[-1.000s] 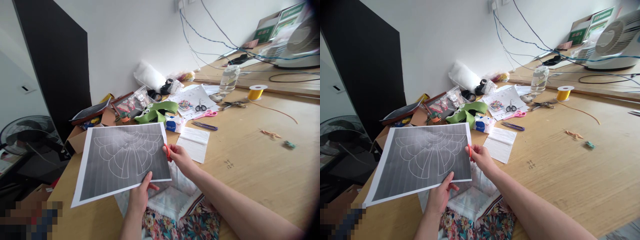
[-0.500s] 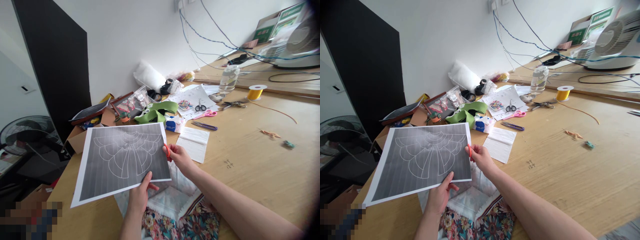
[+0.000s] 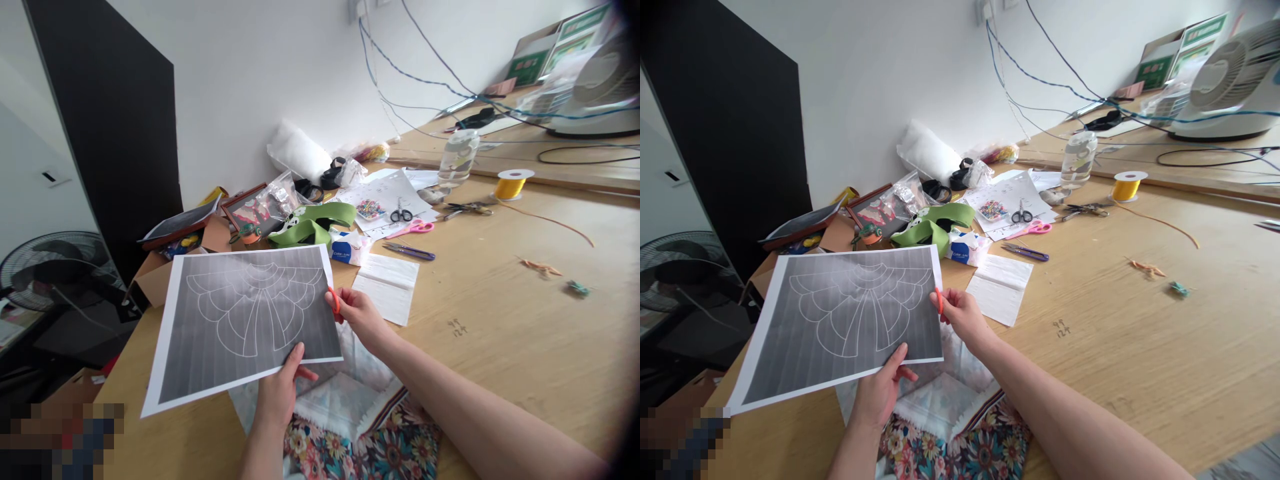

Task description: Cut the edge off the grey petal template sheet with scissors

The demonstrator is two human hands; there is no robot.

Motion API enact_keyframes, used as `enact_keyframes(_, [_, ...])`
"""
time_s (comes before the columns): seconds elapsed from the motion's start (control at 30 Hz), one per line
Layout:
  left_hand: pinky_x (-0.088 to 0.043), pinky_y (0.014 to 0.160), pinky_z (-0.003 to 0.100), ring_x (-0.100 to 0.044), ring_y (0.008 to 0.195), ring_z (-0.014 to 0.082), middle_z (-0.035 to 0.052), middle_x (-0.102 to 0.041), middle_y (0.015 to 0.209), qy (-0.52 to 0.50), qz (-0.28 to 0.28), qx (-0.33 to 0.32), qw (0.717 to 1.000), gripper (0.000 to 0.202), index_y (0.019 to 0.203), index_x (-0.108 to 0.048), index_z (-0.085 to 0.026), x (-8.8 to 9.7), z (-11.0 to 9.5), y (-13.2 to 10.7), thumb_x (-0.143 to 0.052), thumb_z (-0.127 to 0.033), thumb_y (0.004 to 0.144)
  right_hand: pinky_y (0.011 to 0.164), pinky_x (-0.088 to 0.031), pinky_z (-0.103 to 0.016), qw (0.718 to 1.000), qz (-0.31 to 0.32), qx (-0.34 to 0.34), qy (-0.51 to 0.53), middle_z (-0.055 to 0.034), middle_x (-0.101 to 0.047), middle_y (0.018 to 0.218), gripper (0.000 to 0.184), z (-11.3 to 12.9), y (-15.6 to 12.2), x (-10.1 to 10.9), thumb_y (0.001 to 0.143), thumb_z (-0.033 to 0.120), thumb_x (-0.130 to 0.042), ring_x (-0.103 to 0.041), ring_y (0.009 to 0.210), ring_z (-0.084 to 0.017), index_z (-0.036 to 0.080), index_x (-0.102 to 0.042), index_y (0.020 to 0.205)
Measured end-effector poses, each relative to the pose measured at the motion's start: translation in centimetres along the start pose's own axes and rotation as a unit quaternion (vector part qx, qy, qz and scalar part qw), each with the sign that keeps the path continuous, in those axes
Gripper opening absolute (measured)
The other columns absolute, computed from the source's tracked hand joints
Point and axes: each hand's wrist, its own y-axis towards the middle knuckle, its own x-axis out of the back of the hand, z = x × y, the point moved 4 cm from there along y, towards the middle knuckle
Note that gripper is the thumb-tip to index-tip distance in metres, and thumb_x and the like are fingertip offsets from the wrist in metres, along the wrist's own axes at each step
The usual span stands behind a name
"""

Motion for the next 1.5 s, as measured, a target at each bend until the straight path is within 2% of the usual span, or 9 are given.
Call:
enact_keyframes(0.8, [-0.052, 0.039, 0.025, -0.058, 0.053, 0.0136, 0.0020, -0.065, 0.076, -0.004, -0.004, 0.004, 1.000, 0.046, 0.077, -0.068, -0.014, -0.09, -0.07, -0.08, -0.094, -0.032, 0.042, 0.051, -0.027, -0.026, 1.000, 0.004, 0.010, -0.008, 0.0052, -0.043, 0.053, 0.060, -0.25, 0.18, 0.08, 0.063, 0.076, -0.066, -0.038, 0.051, -0.009, 0.019, -0.049, 0.058])
enact_keyframes(1.17, [-0.053, 0.040, 0.026, -0.056, 0.054, 0.0129, 0.0019, -0.064, 0.077, 0.001, -0.001, 0.009, 1.000, 0.046, 0.074, -0.069, -0.013, -0.11, -0.05, -0.04, -0.094, -0.034, 0.041, 0.052, -0.027, -0.026, 1.000, 0.002, -0.002, 0.015, 0.0054, -0.043, 0.053, 0.053, 0.06, -0.02, -0.16, 0.066, 0.066, -0.072, -0.038, 0.051, -0.009, 0.019, -0.049, 0.058])
enact_keyframes(1.5, [-0.053, 0.039, 0.025, -0.057, 0.053, 0.0131, 0.0011, -0.064, 0.076, -0.002, 0.003, 0.005, 1.000, 0.046, 0.077, -0.070, -0.015, -0.13, -0.07, -0.15, -0.094, -0.033, 0.043, 0.051, -0.027, -0.026, 1.000, 0.002, 0.002, 0.010, 0.0054, -0.043, 0.052, 0.053, 0.03, -0.03, -0.16, 0.066, 0.067, -0.072, -0.037, 0.051, -0.009, 0.019, -0.049, 0.058])
